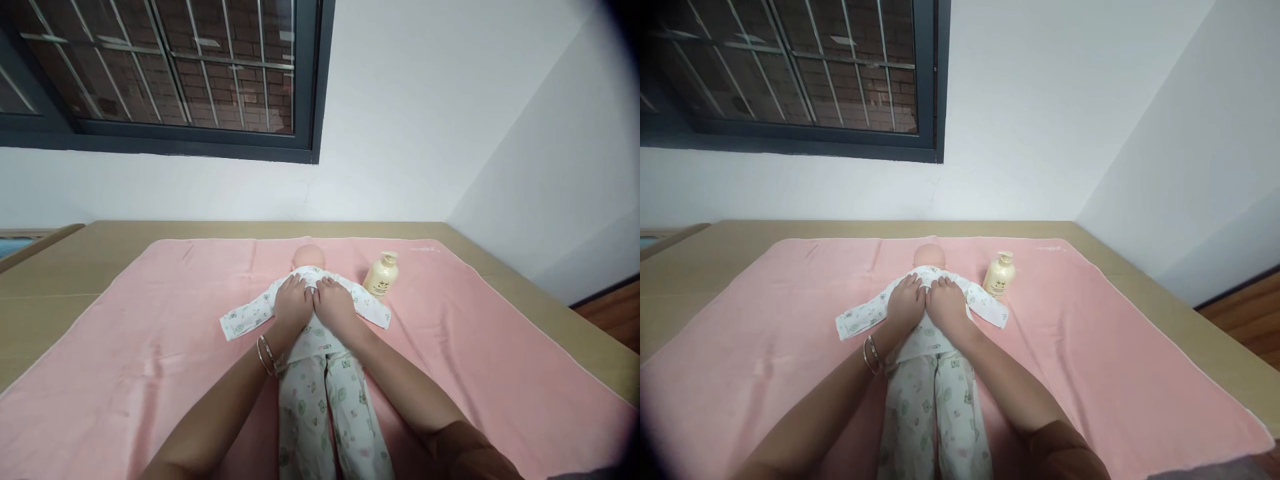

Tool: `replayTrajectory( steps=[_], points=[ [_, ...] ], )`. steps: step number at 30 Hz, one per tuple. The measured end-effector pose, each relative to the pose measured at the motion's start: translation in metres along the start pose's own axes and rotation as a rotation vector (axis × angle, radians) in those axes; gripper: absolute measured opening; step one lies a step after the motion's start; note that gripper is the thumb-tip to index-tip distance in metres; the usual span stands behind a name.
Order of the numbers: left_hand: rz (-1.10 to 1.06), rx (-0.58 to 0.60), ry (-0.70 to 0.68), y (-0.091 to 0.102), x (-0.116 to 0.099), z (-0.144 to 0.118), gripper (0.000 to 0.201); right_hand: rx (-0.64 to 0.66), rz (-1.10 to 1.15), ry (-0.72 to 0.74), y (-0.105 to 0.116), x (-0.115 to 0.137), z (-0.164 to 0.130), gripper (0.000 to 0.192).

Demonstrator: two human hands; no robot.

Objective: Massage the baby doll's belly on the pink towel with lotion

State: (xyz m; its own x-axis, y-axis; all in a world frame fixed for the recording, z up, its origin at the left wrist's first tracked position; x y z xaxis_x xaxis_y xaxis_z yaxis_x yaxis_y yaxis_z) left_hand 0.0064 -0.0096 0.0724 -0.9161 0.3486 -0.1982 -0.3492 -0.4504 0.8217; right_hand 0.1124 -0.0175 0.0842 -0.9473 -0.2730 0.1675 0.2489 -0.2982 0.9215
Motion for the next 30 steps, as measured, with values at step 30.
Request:
replayTrajectory(
  steps=[30],
  points=[
    [0.079,-0.12,-0.17,-0.002,-0.014,-0.008,0.029,0.045,0.338,-0.027,-0.02,-0.027,0.014,0.051]
  ],
)
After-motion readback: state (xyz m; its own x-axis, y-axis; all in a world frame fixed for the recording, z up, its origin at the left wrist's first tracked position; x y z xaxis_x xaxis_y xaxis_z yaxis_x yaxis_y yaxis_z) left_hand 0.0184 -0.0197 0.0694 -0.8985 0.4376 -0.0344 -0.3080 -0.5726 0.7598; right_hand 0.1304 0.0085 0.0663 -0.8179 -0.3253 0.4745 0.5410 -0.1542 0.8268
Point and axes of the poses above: each hand's wrist, its own z-axis towards the middle knuckle, its own y-axis out of the back of the hand, x = y × z, the point moved 5 cm from there along z, towards the middle knuckle, and after that the axes turned 5 degrees about -y, right-handed, at the moved point
